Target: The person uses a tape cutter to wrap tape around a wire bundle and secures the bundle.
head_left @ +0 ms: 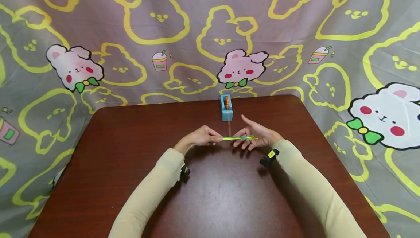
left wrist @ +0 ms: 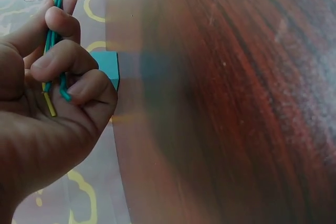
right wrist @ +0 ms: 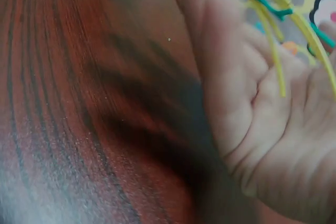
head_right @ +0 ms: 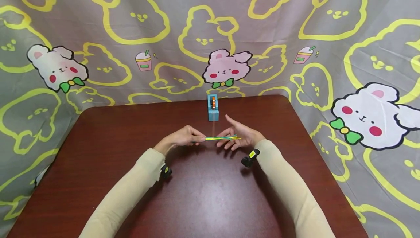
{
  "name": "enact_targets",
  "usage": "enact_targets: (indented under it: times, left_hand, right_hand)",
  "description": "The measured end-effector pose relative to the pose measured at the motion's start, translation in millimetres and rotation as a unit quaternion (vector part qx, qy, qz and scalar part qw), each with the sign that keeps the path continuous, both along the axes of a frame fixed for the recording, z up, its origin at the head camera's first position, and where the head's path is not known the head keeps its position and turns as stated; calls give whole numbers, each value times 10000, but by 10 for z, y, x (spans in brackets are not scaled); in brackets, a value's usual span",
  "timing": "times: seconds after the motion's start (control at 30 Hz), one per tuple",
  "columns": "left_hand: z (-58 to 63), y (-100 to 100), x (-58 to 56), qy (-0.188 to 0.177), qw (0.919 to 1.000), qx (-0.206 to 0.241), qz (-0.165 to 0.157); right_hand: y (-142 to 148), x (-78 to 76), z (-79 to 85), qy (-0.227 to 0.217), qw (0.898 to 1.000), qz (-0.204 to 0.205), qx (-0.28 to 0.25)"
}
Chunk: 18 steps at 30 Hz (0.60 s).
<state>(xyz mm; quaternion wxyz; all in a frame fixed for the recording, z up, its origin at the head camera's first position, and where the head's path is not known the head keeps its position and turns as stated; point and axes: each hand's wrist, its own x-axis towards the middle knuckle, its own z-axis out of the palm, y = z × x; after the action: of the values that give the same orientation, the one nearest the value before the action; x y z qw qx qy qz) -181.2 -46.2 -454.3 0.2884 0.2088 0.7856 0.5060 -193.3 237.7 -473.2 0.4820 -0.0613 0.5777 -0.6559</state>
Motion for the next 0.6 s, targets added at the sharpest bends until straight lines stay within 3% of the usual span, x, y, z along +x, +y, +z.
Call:
enact_targets:
  times: [0.13, 0.27, 0.47, 0.6]
  left_hand:
    - [-1, 16, -1, 203, 9998, 50, -49]
    - [2, 21, 2, 515, 9986, 11, -89]
    - [-17, 29, 20, 801, 9968, -37, 29]
    - [-21, 50, 41, 952, 9954, -56, 118]
  right_hand:
    - [9, -22, -60, -379, 9946, 607, -758]
    - [0, -30, -108, -516, 9875, 1024, -1082]
    - [5, -5, -133, -371, 9910, 964, -852]
    - [15, 10, -122, 119, 9947, 788, -646]
